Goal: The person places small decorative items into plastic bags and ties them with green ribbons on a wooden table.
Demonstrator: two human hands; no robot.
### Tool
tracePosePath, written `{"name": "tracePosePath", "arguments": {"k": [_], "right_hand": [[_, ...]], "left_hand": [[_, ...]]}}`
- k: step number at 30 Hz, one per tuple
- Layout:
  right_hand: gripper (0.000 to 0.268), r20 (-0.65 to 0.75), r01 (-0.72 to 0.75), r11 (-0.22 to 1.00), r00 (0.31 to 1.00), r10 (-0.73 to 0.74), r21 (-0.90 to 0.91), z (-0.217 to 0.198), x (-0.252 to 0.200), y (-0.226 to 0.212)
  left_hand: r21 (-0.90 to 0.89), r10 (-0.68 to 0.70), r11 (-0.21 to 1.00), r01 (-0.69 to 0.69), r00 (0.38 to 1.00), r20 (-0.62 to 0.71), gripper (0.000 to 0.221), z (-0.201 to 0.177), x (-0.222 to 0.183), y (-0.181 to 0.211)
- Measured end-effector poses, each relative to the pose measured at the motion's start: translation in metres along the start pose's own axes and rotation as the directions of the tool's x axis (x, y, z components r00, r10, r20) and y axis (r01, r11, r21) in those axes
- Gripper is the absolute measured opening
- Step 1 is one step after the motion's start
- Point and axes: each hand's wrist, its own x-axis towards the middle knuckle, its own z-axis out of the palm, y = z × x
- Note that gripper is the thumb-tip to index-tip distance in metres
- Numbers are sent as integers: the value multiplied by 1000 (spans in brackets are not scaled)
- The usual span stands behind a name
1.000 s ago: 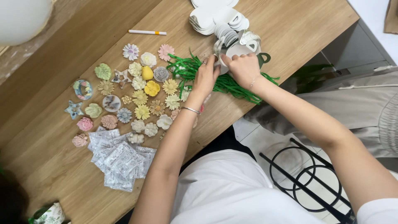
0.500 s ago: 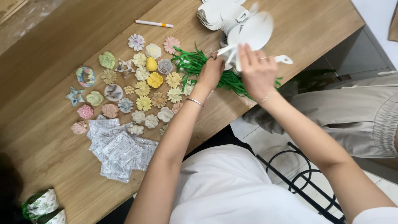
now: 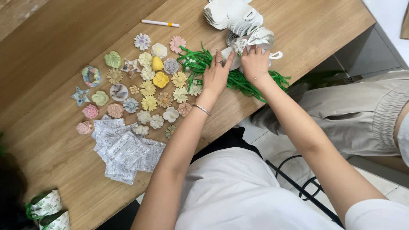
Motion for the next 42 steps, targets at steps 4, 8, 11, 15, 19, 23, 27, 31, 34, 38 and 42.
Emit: {"name": "tracePosePath", "arguments": {"k": [4, 8, 11, 15, 19, 23, 27, 31, 34, 38, 42], "right_hand": [[39, -57, -27, 1000, 998, 27, -11, -29, -29, 18], [36, -132, -31, 983, 990, 55, 182, -48, -64, 35], [29, -171, -34, 959, 982, 84, 281, -45, -77, 41], [12, -102, -177, 833, 958, 268, 524, -35, -93, 44], [14, 16, -360, 716, 899, 438, 598, -47, -100, 42], [14, -27, -328, 703, 896, 442, 631, -62, -93, 41], [15, 30, -375, 686, 888, 459, 624, -63, -88, 50], [13, -4, -342, 692, 895, 446, 635, -73, -91, 63], [9, -21, -337, 764, 909, 416, 550, -90, -90, 65], [23, -320, -1, 913, 936, 144, 407, -114, -70, 42], [33, -232, 155, 956, 968, -97, 247, -77, -40, 18]], "left_hand": [[18, -14, 1000, 13, 1000, 26, 83, -7, 1, -4], [-10, -55, 998, 57, 990, 129, 90, -13, -2, 0], [-34, -72, 996, 78, 985, 156, 92, -13, 1, 3], [42, -54, 998, 50, 992, 115, 82, -31, 2, 9], [304, 201, 943, -136, 960, -195, 50, -15, 9, 15], [152, 465, 872, -465, 885, 38, 31, -53, 21, 40], [152, 406, 893, -424, 904, 136, 21, 7, 63, 39], [75, 360, 922, -381, 911, 202, 21, 24, 90, 34], [39, 275, 961, -274, 961, -14, 54, 10, 90, 32], [-210, 87, 974, -86, 996, -3, 76, -36, 73, 36], [-121, 21, 992, -28, 998, -53, 74, 27, 82, 21]]}}
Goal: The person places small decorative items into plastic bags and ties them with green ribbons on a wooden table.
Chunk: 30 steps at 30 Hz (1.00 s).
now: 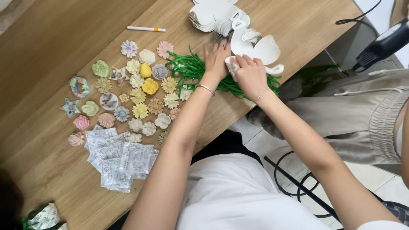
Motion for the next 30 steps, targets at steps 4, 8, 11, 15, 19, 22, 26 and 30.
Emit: {"name": "tracePosePath", "arguments": {"k": [4, 8, 11, 15, 19, 22, 26, 30], "right_hand": [[36, 400, -97, 994, 914, 72, 43, 5, 34, 7], [55, 598, -139, 983, 800, 41, 119, 81, 19, 32], [65, 574, -130, 968, 819, -16, 213, 120, 19, 43], [56, 620, -140, 946, 781, -77, 294, 117, 32, 39], [37, 688, -185, 934, 721, -83, 307, 63, 43, 41], [23, 588, -240, 864, 805, -77, 442, -6, 47, 46], [29, 391, -332, 743, 915, 104, 581, -89, 54, 47], [25, 530, -270, 905, 846, 61, 328, -81, 44, 61]], "left_hand": [[30, 7, 999, -12, 987, 161, 51, -40, -14, -3], [-120, 46, 993, -21, 978, 205, 71, -37, -17, -11], [-224, 76, 974, -39, 984, 162, 77, -17, -12, -25], [-276, 90, 961, -26, 971, 222, 70, -23, -12, -28], [-159, 97, 986, -43, 933, 346, 65, -61, -20, -13], [-195, 171, 969, -152, 982, 83, 38, 5, -18, -42], [-405, 96, 912, -57, 992, 79, 42, -34, -21, -20], [-463, 15, 886, 21, 997, 73, 60, -61, -22, 8]]}}
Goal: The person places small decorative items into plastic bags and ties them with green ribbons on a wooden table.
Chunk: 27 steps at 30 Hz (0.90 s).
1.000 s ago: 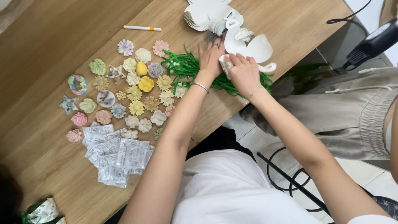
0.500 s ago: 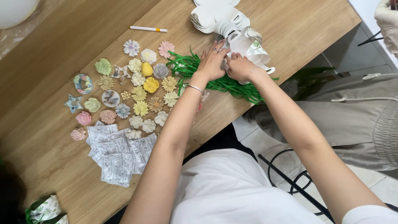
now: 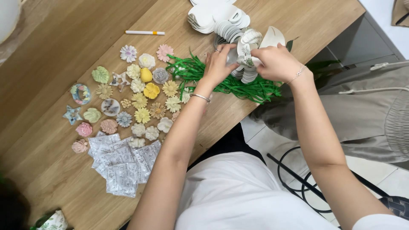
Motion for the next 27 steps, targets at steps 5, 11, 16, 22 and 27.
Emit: {"name": "tracePosePath", "arguments": {"k": [5, 11, 16, 22, 27], "right_hand": [[44, 4, 211, 959, 977, -214, -190, 56, -2, 31], [24, -127, -67, 996, 990, 58, -63, 50, -15, 13], [9, -498, -145, 984, 849, 176, 100, -16, -50, -66], [60, -692, -75, 975, 716, -94, -210, 43, -10, -104], [77, -413, -71, 982, 911, -9, -177, 178, 59, -40]], "left_hand": [[66, -44, 997, 47, 998, -47, 60, 24, 9, -36], [115, -92, 989, 89, 995, 27, 86, 19, 10, -40], [59, 21, 998, -21, 1000, -4, 94, 28, 14, -59], [120, -127, 986, 114, 986, 107, 88, 52, 17, -92], [-44, -312, 947, 319, 942, 126, 41, 47, 20, -108]]}}
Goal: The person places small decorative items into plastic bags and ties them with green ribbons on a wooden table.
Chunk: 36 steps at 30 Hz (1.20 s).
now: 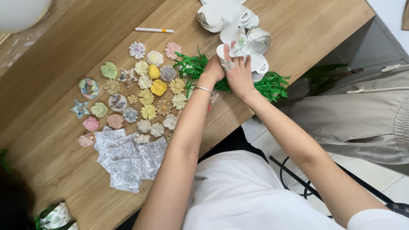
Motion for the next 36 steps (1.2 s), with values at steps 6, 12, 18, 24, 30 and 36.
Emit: {"name": "tracePosePath", "arguments": {"k": [6, 12, 18, 24, 30, 36], "right_hand": [[78, 237, -173, 976, 951, 200, -129, 60, 7, 57], [74, 378, -214, 962, 887, 264, -170, 47, 30, 48], [73, 369, -135, 975, 909, 192, -176, 64, 28, 72], [76, 371, -106, 994, 924, 93, 15, 59, 38, 110], [31, -130, 48, 939, 992, -4, 339, -68, -14, 23], [22, 34, 64, 766, 993, -112, 640, -56, -86, -129]], "left_hand": [[215, 293, 932, -292, 956, 29, 65, -33, -33, 38], [336, 427, 877, -342, 876, -224, 62, -27, -56, 41], [-68, 317, 932, -357, 890, -326, 51, -57, -204, 70], [-138, 256, 938, -317, 906, -338, 17, -64, -337, 34], [-22, 83, 994, -107, 871, -485, 11, -103, -423, -21], [-29, -29, 1000, 12, 734, -679, 11, -137, -495, -75]]}}
